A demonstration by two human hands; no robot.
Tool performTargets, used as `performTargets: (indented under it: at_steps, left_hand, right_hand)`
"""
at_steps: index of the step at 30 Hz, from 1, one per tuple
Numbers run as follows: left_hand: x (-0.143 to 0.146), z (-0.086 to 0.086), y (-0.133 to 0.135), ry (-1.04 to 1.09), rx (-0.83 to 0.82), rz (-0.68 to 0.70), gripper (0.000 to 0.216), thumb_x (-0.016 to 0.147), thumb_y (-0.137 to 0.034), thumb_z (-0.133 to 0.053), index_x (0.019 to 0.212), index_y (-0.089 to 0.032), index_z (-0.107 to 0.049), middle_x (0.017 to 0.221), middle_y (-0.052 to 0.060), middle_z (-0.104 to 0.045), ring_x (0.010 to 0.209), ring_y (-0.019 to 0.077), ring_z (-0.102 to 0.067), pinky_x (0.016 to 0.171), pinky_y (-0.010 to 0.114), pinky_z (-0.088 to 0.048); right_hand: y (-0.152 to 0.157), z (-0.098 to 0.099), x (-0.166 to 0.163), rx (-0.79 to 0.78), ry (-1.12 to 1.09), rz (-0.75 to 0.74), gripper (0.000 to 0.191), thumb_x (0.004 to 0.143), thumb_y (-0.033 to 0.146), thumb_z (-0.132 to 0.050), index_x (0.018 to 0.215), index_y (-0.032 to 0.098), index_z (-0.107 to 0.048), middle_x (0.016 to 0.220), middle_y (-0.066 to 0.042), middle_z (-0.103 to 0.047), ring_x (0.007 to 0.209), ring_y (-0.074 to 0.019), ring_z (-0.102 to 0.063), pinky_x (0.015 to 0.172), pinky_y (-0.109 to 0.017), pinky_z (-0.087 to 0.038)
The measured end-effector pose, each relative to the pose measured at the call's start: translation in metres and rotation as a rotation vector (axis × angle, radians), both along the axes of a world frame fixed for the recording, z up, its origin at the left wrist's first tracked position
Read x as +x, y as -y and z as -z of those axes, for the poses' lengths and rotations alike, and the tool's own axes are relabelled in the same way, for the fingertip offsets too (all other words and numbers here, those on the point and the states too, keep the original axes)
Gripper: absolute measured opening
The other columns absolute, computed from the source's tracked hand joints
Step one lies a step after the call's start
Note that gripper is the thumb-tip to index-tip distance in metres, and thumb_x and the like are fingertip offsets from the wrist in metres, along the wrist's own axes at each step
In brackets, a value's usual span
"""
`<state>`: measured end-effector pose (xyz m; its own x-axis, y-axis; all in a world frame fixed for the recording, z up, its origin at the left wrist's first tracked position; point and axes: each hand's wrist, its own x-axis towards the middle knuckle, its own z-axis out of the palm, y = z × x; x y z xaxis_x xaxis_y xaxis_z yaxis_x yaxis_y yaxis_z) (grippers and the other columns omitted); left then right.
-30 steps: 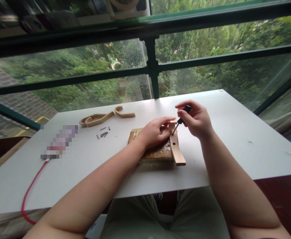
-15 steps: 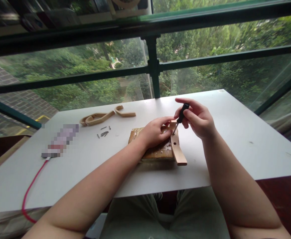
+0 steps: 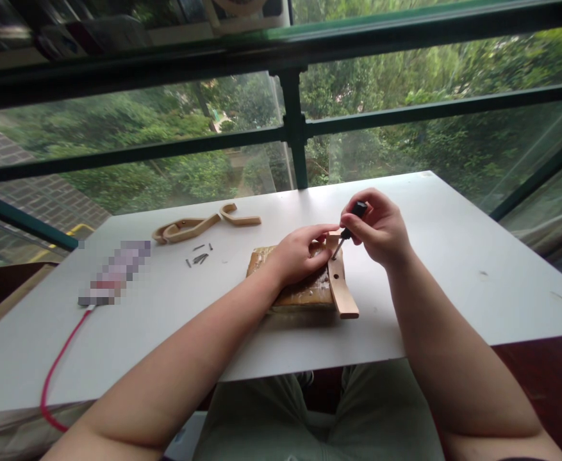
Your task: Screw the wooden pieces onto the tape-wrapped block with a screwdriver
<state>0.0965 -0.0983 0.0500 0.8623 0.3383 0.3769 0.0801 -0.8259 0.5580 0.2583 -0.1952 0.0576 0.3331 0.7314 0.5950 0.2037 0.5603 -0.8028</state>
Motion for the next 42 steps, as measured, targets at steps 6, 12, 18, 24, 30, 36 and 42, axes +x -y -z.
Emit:
performTargets:
  at_steps: [6,12,18,24,30,36,42]
  left_hand:
    - [-0.0001,-0.0023,0.0019,-0.004,-0.001,-0.010,0.042,0.085,-0.020,-0.056,0.127,-0.021,-0.058,0.117,0.005,-0.067,0.100,0.0171,-0.063,0.096,0.031,-0.049]
    - [0.0000,-0.0022,0.0020,-0.001,-0.007,-0.015,0.042,0.085,-0.019,-0.056,0.127,-0.021,-0.058,0.117,0.005,-0.067,0.101,0.0177,-0.064,0.095,0.031,-0.050]
    - [-0.0004,-0.0011,0.0003,-0.009,-0.019,-0.006,0.043,0.085,-0.021,-0.057,0.128,-0.022,-0.057,0.119,0.005,-0.067,0.103,0.0184,-0.063,0.096,0.033,-0.050]
    - [-0.0009,-0.0015,0.0014,-0.005,-0.016,-0.016,0.042,0.086,-0.021,-0.056,0.128,-0.022,-0.057,0.119,0.005,-0.066,0.103,0.0186,-0.063,0.095,0.033,-0.050]
    - [-0.0009,-0.0004,0.0005,0.004,-0.011,-0.008,0.042,0.086,-0.020,-0.056,0.128,-0.021,-0.056,0.120,0.006,-0.066,0.104,0.0185,-0.063,0.097,0.032,-0.050]
    - [-0.0006,-0.0006,0.0010,0.014,-0.017,0.012,0.042,0.087,-0.019,-0.055,0.129,-0.020,-0.056,0.121,0.006,-0.065,0.105,0.0187,-0.063,0.096,0.032,-0.050]
    - [-0.0004,-0.0014,0.0030,0.022,-0.007,-0.011,0.043,0.087,-0.019,-0.056,0.130,-0.018,-0.054,0.115,0.007,-0.067,0.100,0.0179,-0.063,0.091,0.030,-0.052]
  right_hand:
    - [-0.0018,-0.0016,-0.0039,0.047,0.077,0.119,0.019,0.081,0.034,-0.068,0.093,0.021,-0.060,0.075,0.000,-0.055,0.065,-0.0113,-0.051,0.059,-0.026,-0.043]
    - [0.0001,-0.0017,-0.0045,0.016,0.048,0.050,0.018,0.083,0.035,-0.064,0.094,0.021,-0.061,0.068,0.001,-0.056,0.060,-0.0117,-0.053,0.055,-0.026,-0.043]
    - [0.0043,-0.0037,-0.0046,-0.011,0.004,-0.014,0.015,0.083,0.030,-0.061,0.093,0.019,-0.059,0.062,0.002,-0.055,0.052,-0.0097,-0.049,0.045,-0.023,-0.036]
    - [0.0059,-0.0037,-0.0030,-0.029,-0.066,-0.106,0.032,0.072,0.019,-0.050,0.103,0.018,-0.058,0.069,0.001,-0.059,0.045,-0.0075,-0.037,0.039,-0.022,-0.026]
    - [0.0059,-0.0032,-0.0017,-0.056,-0.065,-0.103,0.039,0.073,0.019,-0.048,0.111,0.018,-0.059,0.072,0.000,-0.062,0.045,-0.0075,-0.040,0.038,-0.022,-0.027]
    - [0.0071,-0.0029,-0.0007,-0.039,-0.031,-0.095,0.040,0.078,0.022,-0.053,0.118,0.018,-0.058,0.074,-0.001,-0.064,0.046,-0.0077,-0.044,0.039,-0.022,-0.034]
    - [0.0049,-0.0006,-0.0013,-0.050,0.004,-0.121,0.041,0.082,0.032,-0.063,0.121,0.021,-0.056,0.080,-0.002,-0.065,0.048,-0.0086,-0.048,0.042,-0.024,-0.037]
